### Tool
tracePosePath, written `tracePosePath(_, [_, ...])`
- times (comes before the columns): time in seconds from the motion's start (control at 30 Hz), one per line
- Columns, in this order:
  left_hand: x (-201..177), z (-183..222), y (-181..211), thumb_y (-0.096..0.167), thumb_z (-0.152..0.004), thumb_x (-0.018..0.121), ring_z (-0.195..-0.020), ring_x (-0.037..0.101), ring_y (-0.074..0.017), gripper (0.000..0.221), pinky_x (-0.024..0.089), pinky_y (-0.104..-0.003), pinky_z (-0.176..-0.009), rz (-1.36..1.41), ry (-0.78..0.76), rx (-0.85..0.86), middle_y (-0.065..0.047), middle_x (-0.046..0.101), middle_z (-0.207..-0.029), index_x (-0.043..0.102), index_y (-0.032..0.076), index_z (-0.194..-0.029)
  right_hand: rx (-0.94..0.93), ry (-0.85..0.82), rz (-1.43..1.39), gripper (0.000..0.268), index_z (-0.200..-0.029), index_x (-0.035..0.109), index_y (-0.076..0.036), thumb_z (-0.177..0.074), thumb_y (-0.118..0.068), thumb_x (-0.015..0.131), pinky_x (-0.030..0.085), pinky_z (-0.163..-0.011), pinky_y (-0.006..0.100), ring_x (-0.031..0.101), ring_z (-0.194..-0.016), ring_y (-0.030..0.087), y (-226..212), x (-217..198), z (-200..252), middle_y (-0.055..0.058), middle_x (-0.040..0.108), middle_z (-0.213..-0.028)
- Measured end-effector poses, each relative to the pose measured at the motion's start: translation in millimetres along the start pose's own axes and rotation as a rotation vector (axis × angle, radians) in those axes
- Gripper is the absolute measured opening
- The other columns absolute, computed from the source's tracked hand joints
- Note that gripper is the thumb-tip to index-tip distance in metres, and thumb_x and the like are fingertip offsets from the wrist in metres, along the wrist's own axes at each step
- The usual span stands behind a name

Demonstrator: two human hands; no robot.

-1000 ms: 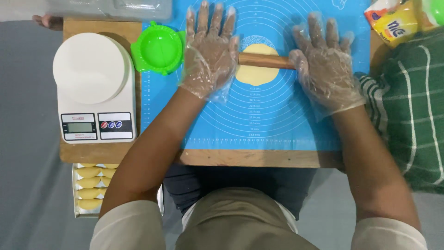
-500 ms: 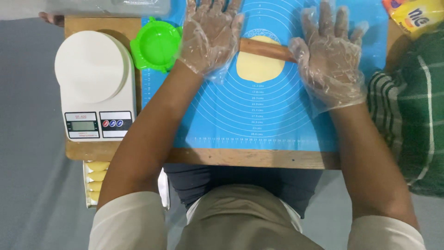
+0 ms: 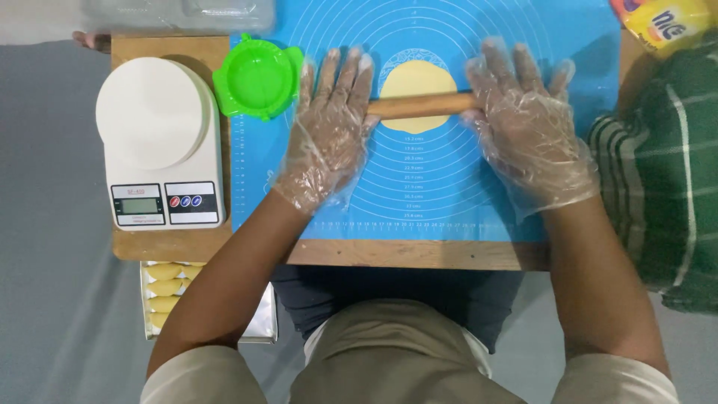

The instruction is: Weighing dough portions on a digital scale and flattening them with a rolling pin

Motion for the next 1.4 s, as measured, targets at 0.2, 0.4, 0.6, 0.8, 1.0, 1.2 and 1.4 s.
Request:
tracePosePath(0.2, [21.4, 18.1, 4.1, 0.025, -0.113, 0.055, -0.158, 0.018, -0.0403, 0.062, 0.018, -0.059, -0.13, 0.121, 0.127, 0.117, -0.016, 0.021, -0.171, 0.024, 0.007, -0.164, -0.094, 0.235, 0.075, 0.034, -0.133, 0.068, -0.005, -0.105, -0.022, 0.073, 0.035, -0.112, 0.069, 0.059, -0.14, 0.042, -7.4, -17.7, 12.3, 0.018, 0.061, -0.157])
tracePosePath(0.4, [-6.9, 5.8, 2.3, 0.028, -0.105, 0.065, -0.151, 0.033, -0.0379, 0.039, 0.029, -0.059, -0.124, 0.114, 0.303, 0.113, -0.016, 0.045, -0.16, 0.066, 0.003, -0.136, -0.071, 0.164, 0.056, 0.038, -0.134, 0.065, -0.003, -0.101, -0.018, 0.076, 0.037, -0.108, 0.076, 0.059, -0.138, 0.045, 1.0, -20.6, -10.5, 0.019, 0.056, -0.159])
tracePosePath(0.6, [-3.5, -44.0, -10.3, 0.043, -0.111, 0.031, -0.151, 0.028, -0.0466, 0.066, 0.012, -0.061, -0.124, 0.225, 0.12, 0.003, -0.021, 0.039, -0.163, 0.037, -0.002, -0.158, 0.065, -0.018, -0.074, 0.058, -0.159, 0.045, -0.006, -0.117, -0.041, 0.026, 0.009, -0.113, 0.077, 0.024, -0.153, 0.047, 33.7, 5.8, -58.3, 0.02, 0.033, -0.168])
tracePosePath(0.8, [-10.2, -54.0, -12.2, 0.043, -0.113, 0.036, -0.148, 0.029, -0.0499, 0.052, 0.008, -0.066, -0.12, 0.209, 0.219, 0.005, -0.017, 0.05, -0.158, 0.052, 0.021, -0.157, -0.012, 0.158, 0.05, 0.042, -0.147, 0.056, -0.002, -0.119, -0.029, 0.041, 0.032, -0.103, 0.072, 0.047, -0.138, 0.049, 29.7, 0.0, -63.5, 0.025, 0.052, -0.154])
tracePosePath(1.0, [-31.3, -35.6, -3.6, 0.04, -0.114, 0.024, -0.147, 0.028, -0.059, 0.052, 0.002, -0.074, -0.117, 0.33, 0.282, 0.189, -0.022, 0.047, -0.161, 0.052, 0.029, -0.157, 0.11, 0.067, 0.021, 0.056, -0.165, 0.035, -0.005, -0.117, -0.031, 0.045, 0.022, -0.116, 0.072, 0.03, -0.15, 0.051, 33.7, 19.0, -30.9, 0.021, 0.036, -0.168])
tracePosePath(1.2, [-39.0, -21.9, -0.3, 0.026, -0.109, 0.06, -0.146, 0.031, -0.0553, 0.04, 0.013, -0.078, -0.114, 0.334, 0.354, 0.242, -0.016, 0.046, -0.16, 0.065, 0.029, -0.149, 0.111, 0.081, 0.056, 0.07, -0.172, 0.009, -0.018, -0.12, -0.058, 0.033, 0.012, -0.133, 0.063, 0.009, -0.164, 0.04, 19.7, 24.6, 8.0, 0.009, 0.006, -0.177])
tracePosePath(1.4, [-30.7, -20.0, -0.7, 0.024, -0.112, 0.05, -0.14, 0.046, -0.053, 0.041, 0.028, -0.075, -0.111, 0.299, 0.338, 0.299, -0.017, 0.055, -0.155, 0.056, 0.029, -0.152, 0.142, 0.071, -0.065, 0.076, -0.169, 0.018, -0.006, -0.115, -0.056, 0.037, 0.017, -0.132, 0.065, 0.012, -0.161, 0.047, -15.3, 4.4, 30.9, 0.021, 0.011, -0.174])
Point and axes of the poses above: each hand's wrist, its own z-axis away from the middle knuckle, its own x-axis out of the palm, y = z × x, the point moved 7 cm from there along -z, towards the middle knuckle
